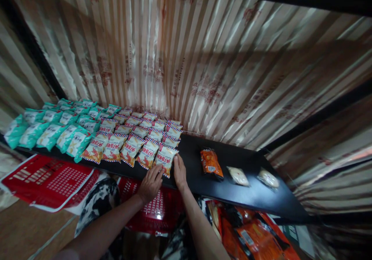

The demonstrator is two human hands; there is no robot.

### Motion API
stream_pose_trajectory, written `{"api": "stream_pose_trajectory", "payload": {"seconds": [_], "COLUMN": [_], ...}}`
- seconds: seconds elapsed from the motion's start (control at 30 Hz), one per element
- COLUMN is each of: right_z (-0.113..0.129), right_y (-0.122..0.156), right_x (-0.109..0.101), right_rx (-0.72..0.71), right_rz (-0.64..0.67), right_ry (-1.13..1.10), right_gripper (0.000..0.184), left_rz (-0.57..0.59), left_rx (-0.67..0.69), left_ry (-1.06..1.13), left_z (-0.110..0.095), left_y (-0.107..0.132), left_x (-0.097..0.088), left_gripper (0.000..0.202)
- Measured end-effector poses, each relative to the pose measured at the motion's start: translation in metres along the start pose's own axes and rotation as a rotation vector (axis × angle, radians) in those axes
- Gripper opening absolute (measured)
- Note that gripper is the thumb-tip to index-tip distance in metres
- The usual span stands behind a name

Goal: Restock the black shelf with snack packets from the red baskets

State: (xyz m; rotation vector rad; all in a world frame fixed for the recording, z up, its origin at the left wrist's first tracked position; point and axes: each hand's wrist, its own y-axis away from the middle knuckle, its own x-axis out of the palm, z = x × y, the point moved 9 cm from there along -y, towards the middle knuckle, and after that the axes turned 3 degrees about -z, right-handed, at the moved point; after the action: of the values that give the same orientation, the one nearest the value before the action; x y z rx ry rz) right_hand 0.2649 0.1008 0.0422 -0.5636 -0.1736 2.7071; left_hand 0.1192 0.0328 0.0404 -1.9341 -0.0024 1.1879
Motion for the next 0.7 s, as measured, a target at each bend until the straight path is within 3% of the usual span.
{"api": "stream_pose_trajectory", "payload": {"seconds": [0.2,0.37,0.47,0.7], "right_z": [-0.007,-0.015,-0.019,-0.008], "right_y": [-0.039,-0.049,-0.046,-0.048], "right_x": [-0.001,0.016,0.022,0.016], "right_rx": [0.116,0.197,0.243,0.202], "right_rz": [-0.058,0.027,0.072,0.057], "right_ry": [-0.279,-0.516,-0.542,-0.457], "right_gripper": [0.064,0.067,0.068,0.066], "left_rz": [0.005,-0.010,0.005,0.025], "left_rx": [0.031,0.043,0.051,0.051], "left_ry": [-0.069,-0.103,-0.095,-0.070], "left_z": [-0.004,-0.005,-0.005,-0.002], "left_y": [0.001,0.001,0.002,0.005], "left_x": [0.001,0.001,0.004,0.010], "left_gripper": [0.041,0.040,0.042,0.043]}}
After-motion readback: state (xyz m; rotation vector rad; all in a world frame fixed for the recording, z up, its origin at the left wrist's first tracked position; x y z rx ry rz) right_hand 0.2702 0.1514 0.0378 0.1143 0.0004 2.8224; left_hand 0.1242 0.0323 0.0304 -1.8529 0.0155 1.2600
